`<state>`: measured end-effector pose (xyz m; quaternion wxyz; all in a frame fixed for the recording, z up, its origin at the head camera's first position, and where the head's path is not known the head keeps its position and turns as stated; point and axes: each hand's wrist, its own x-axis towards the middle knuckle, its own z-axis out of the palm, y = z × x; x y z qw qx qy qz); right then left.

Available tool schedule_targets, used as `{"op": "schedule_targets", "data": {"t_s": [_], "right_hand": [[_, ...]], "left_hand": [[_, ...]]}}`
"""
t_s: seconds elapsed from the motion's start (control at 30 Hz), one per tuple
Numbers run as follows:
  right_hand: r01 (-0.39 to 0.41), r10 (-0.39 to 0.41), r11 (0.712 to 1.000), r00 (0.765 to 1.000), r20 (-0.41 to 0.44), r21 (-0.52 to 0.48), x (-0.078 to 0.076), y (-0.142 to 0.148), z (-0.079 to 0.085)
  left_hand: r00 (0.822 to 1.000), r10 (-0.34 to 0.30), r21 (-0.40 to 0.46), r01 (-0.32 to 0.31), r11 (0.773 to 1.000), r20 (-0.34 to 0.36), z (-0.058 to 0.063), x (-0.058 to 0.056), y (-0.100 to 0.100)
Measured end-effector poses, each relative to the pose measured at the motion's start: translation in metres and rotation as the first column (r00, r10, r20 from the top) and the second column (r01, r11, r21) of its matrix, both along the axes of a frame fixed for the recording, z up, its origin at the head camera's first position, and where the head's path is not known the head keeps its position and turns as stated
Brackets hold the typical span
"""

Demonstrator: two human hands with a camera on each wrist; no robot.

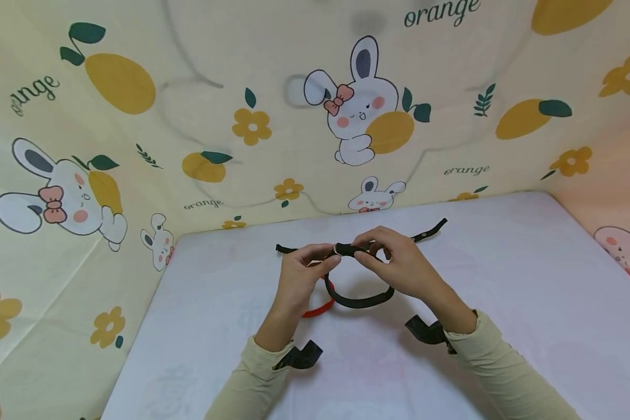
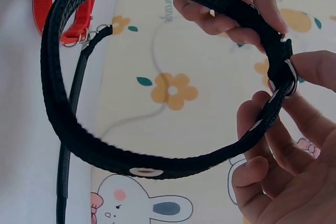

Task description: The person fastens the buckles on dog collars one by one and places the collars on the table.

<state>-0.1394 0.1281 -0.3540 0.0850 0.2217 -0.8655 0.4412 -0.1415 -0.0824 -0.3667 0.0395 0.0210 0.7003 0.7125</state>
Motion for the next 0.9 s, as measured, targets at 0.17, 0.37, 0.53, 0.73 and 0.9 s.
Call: {"op": "schedule_targets", "data": {"t_s": [0.17, 0.37, 0.53, 0.73, 0.9], "right_hand": [[-0.002, 0.002, 1.0, 1.0, 0.0, -0.004, 0.0001, 0.0005, -0.0011], [-0.008, 0.008, 1.0, 1.0, -0.008, -0.002, 0.0, 0.0014, -0.0001], [-0.004, 0.004, 1.0, 1.0, -0.001, 0.003, 0.0, 0.0021, 0.0007], [-0.008, 0.008, 1.0, 1.0, -0.003, 0.016, 0.0013, 0.0011, 0.0005], [-0.005, 0.005, 0.999, 1.0, -0.013, 0.035, 0.0013, -0.0005, 0.0]], "left_hand": [[1.0, 0.003, -0.003, -0.003, 1.0, 0.005, -0.001, 0.0007, -0.0001], [1.0, 0.009, 0.0, -0.009, 1.0, -0.007, -0.0016, 0.0004, 0.0003], [1.0, -0.002, 0.02, 0.003, 1.0, -0.031, -0.0023, 0.0003, 0.0011], [0.998, -0.045, -0.003, 0.045, 0.999, -0.032, -0.003, 0.0019, 0.0012], [0.998, -0.055, -0.042, 0.053, 0.998, -0.04, -0.0015, 0.0032, 0.002]]}}
